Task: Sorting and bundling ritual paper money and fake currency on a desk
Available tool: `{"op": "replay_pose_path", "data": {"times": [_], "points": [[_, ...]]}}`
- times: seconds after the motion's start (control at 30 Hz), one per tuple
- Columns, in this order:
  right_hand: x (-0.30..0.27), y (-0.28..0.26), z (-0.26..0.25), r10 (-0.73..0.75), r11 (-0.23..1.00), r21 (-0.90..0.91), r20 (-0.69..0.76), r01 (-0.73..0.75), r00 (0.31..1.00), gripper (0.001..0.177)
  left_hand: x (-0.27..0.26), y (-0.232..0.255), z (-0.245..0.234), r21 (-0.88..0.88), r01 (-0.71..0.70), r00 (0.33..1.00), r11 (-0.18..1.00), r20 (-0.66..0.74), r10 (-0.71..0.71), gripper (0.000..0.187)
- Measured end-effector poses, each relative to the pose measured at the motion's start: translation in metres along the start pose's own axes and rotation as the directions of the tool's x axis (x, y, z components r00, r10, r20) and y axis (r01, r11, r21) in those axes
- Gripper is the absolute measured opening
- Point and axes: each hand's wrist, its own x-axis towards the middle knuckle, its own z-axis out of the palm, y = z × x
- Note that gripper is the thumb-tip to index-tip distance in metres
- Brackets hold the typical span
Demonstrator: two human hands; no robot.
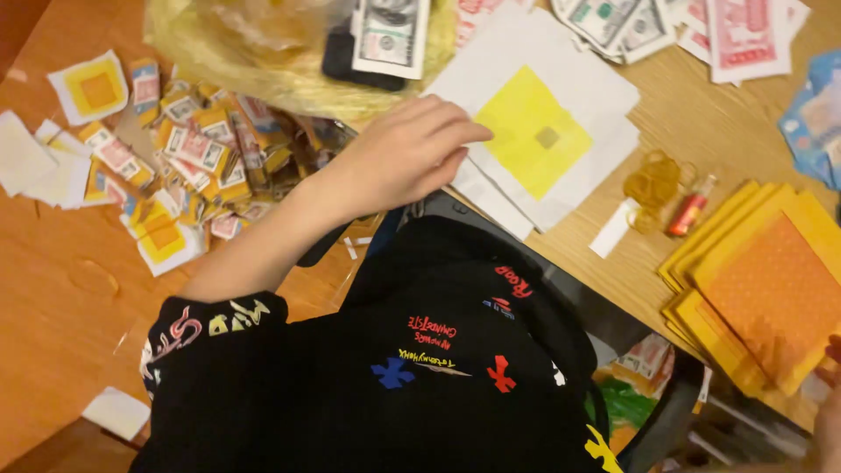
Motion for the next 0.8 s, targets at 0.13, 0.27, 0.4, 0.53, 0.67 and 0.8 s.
{"op": "replay_pose_path", "data": {"times": [0.13, 0.27, 0.4, 0.53, 0.67, 0.8], "points": [[-0.022, -0.086, 0.022, 0.175, 0.984, -0.011, -0.164, -0.18, 0.971, 0.026, 0.049, -0.012, 0.032, 0.201, -0.12, 0.798, 0.972, 0.602, -0.026, 0.05], [-0.024, -0.083, 0.023, 0.087, 0.991, -0.077, -0.225, -0.107, 0.97, 0.032, 0.06, -0.015, 0.046, 0.356, -0.218, 0.634, 0.909, 0.76, -0.146, 0.085], [-0.031, -0.094, 0.025, -0.027, 0.985, -0.174, -0.247, -0.017, 0.969, 0.022, 0.06, -0.014, 0.057, 0.434, -0.363, 0.589, 0.824, 0.792, -0.157, 0.09], [-0.027, -0.137, 0.025, -0.158, 0.945, -0.311, -0.15, 0.105, 0.976, 0.023, 0.065, -0.009, 0.054, 0.464, -0.344, 0.563, 0.816, 0.798, -0.216, 0.091], [-0.018, -0.159, 0.028, -0.332, 0.878, -0.358, 0.024, 0.318, 0.943, 0.035, 0.057, -0.026, 0.059, 0.454, -0.371, 0.755, 0.81, 0.655, -0.022, 0.08], [-0.005, -0.17, 0.035, -0.201, 0.841, -0.485, 0.132, 0.241, 0.971, 0.044, 0.072, -0.026, 0.055, 0.412, -0.25, 0.772, 0.876, 0.632, -0.077, 0.077]]}}
